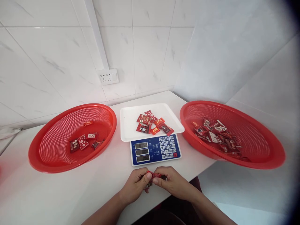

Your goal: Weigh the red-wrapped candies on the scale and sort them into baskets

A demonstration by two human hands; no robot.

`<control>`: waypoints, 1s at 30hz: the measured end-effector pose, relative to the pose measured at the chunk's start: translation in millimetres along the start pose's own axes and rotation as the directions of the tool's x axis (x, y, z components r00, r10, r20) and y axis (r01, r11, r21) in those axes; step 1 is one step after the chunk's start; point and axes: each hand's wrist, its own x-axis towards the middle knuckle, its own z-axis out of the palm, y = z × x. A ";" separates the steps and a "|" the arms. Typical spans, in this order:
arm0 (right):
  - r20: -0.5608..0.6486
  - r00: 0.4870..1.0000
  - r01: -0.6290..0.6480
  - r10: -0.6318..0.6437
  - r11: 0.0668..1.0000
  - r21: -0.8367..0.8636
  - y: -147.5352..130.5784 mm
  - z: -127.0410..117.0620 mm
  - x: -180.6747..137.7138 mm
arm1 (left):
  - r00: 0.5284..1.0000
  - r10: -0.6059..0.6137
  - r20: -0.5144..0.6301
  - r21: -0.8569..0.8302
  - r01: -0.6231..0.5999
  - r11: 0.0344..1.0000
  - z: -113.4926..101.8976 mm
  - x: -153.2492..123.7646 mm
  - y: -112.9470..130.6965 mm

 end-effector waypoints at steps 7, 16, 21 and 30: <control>-0.043 0.998 -0.042 0.044 0.999 0.034 0.6 0.6 0.0 | 1.000 0.004 0.009 -0.007 -0.004 1.000 -0.1 0.9 -0.8; -0.067 0.997 -0.033 0.039 0.996 0.085 1.8 0.5 1.0 | 1.000 0.009 0.001 -0.016 -0.009 1.000 -0.8 0.6 -0.8; -0.101 0.994 0.000 0.046 0.909 0.417 10.9 -5.2 1.7 | 1.000 -0.006 -0.009 -0.024 0.006 1.000 -1.8 -0.6 1.5; -0.333 0.937 0.185 0.111 0.650 0.737 7.9 -38.0 -3.7 | 1.000 -0.026 -0.003 -0.023 0.026 0.999 -1.1 -0.4 0.1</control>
